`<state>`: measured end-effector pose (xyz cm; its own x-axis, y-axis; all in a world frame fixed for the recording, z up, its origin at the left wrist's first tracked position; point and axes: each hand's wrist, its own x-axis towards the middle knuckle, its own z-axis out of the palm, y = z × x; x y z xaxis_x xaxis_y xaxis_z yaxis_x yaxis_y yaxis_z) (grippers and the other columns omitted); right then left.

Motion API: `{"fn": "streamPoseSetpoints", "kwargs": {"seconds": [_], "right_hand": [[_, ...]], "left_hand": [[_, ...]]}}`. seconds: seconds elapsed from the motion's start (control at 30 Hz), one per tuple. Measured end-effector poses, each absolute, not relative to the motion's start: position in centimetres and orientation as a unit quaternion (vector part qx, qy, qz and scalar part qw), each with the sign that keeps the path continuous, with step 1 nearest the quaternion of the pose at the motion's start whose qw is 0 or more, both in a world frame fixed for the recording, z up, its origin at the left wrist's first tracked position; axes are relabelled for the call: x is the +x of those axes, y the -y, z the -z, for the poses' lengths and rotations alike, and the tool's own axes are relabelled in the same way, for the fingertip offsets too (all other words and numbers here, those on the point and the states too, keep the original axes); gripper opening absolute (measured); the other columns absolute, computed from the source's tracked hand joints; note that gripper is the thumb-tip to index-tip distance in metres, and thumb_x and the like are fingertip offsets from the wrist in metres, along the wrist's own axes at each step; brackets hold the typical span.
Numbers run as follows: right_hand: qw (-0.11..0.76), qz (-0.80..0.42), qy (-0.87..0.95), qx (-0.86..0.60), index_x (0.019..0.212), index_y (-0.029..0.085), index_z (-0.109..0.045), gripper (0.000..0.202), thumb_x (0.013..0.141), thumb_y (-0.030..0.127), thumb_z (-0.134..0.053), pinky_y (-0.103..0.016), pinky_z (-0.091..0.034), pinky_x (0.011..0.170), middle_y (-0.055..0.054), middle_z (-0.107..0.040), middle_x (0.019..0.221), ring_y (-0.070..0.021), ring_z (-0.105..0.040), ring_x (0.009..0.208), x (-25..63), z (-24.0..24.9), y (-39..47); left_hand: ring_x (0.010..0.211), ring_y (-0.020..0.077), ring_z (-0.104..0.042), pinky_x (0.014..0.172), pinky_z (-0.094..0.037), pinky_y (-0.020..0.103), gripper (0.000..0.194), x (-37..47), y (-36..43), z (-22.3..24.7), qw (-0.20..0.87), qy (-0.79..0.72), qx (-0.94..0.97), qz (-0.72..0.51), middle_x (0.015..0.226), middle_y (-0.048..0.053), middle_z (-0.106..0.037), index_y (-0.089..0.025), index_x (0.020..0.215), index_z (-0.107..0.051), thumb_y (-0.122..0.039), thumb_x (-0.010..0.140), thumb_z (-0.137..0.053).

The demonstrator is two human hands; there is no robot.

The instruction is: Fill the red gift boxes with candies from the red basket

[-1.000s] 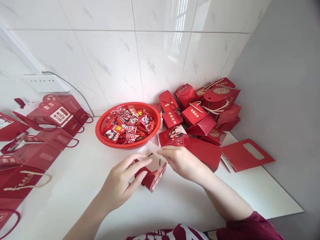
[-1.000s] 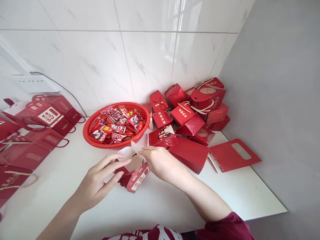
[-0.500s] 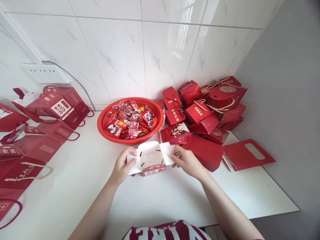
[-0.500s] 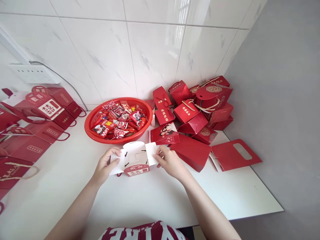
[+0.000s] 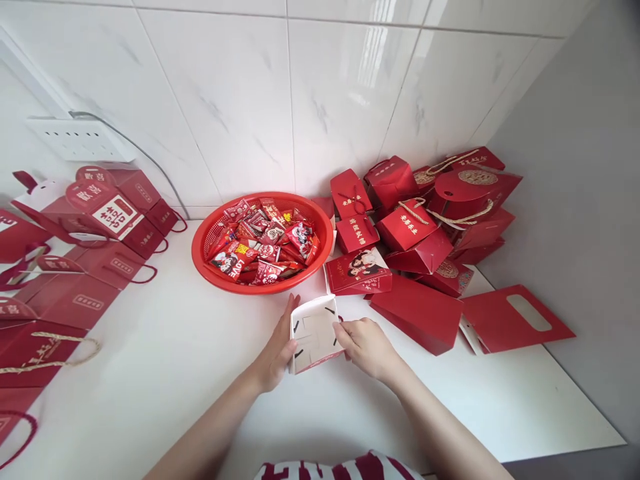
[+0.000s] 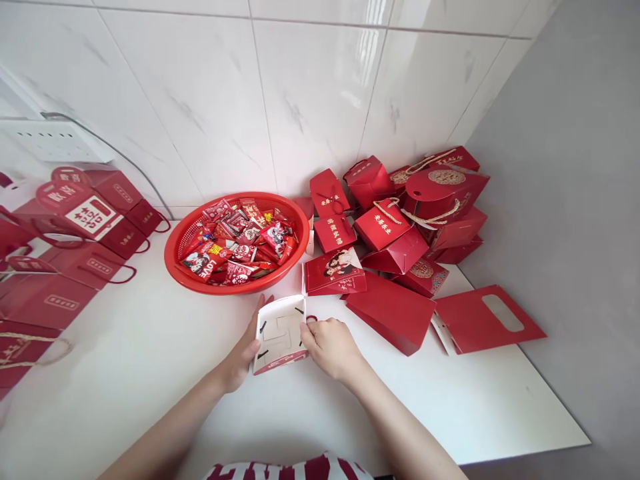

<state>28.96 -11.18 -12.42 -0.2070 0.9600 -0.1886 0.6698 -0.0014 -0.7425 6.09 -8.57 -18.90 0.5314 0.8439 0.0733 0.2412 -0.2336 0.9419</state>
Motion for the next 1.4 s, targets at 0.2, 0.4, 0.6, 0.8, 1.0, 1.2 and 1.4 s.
{"fn": "streamPoseSetpoints", "kwargs": {"seconds": [0.2,0.4,0.6,0.8,1.0,1.2,1.4], "right_hand": [[0.232,-0.421,0.687,-0.545,0.049,0.022,-0.035,0.056,0.1,0.046,-0.036,-0.025,-0.043,0.061,0.001,-0.055,0.045,-0.013,-0.05,0.045,28.6,13.6,11.8],[0.278,-0.451,0.672,-0.517,0.049,0.021,-0.044,0.06,0.101,0.048,-0.033,-0.023,-0.044,0.06,0.002,-0.054,0.044,-0.0124,-0.054,0.047,28.4,15.1,12.2],[0.322,-0.429,0.658,-0.53,0.047,0.02,-0.039,0.058,0.098,0.046,-0.039,-0.023,-0.035,0.051,0.001,-0.05,0.045,-0.0112,-0.045,0.045,28.6,16.6,11.6],[0.36,-0.403,0.655,-0.529,0.057,0.02,-0.024,0.052,0.098,0.047,-0.039,-0.024,-0.021,0.051,0.005,-0.024,0.054,-0.0093,-0.023,0.052,29.0,17.0,11.3],[0.362,-0.414,0.678,-0.487,0.059,0.02,-0.022,0.05,0.1,0.044,-0.037,-0.024,-0.022,0.053,0.005,-0.02,0.057,-0.0094,-0.019,0.054,28.8,17.2,11.6],[0.357,-0.412,0.705,-0.455,0.057,0.02,-0.027,0.048,0.1,0.038,-0.039,-0.024,-0.024,0.053,0.005,-0.028,0.054,-0.0091,-0.025,0.051,28.8,17.5,12.0],[0.356,-0.405,0.713,-0.448,0.058,0.02,-0.025,0.047,0.1,0.036,-0.039,-0.024,-0.024,0.052,0.005,-0.026,0.054,-0.0092,-0.024,0.05,29.1,17.7,12.0]], "left_hand": [[0.122,0.0326,-0.056,0.1,-0.047,0.049,0.054,8.3,8.1,18.5,0.654,-0.319,0.527,-0.439,0.132,0.012,-0.058,-0.022,0.13,-0.048,-0.057,0.089,-0.047],[0.102,0.0311,-0.066,0.084,-0.054,0.048,0.043,9.1,7.9,18.8,0.728,-0.262,0.434,-0.462,0.116,0.01,-0.066,-0.022,0.122,-0.05,-0.048,0.088,-0.048],[0.099,0.0281,-0.063,0.083,-0.051,0.04,0.041,9.2,7.9,18.6,0.688,-0.27,0.457,-0.496,0.112,0.01,-0.065,-0.019,0.118,-0.054,-0.046,0.087,-0.053],[0.085,0.0218,-0.061,0.075,-0.047,0.031,0.038,8.5,7.6,19.7,0.554,-0.385,0.523,-0.521,0.095,0.007,-0.066,-0.016,0.098,-0.062,-0.052,0.086,-0.058],[0.097,0.0293,-0.065,0.083,-0.049,0.037,0.047,8.3,7.2,19.5,0.605,-0.438,0.437,-0.502,0.104,0.013,-0.071,-0.011,0.112,-0.065,-0.051,0.09,-0.05],[0.094,0.0297,-0.067,0.084,-0.051,0.037,0.041,8.0,7.1,18.8,0.594,-0.461,0.422,-0.506,0.098,0.011,-0.074,-0.011,0.103,-0.07,-0.045,0.087,-0.055],[0.104,0.0323,-0.064,0.087,-0.051,0.044,0.043,8.3,7.8,19.0,0.535,-0.424,0.514,-0.519,0.109,0.014,-0.069,-0.012,0.114,-0.065,-0.043,0.092,-0.044]]}}
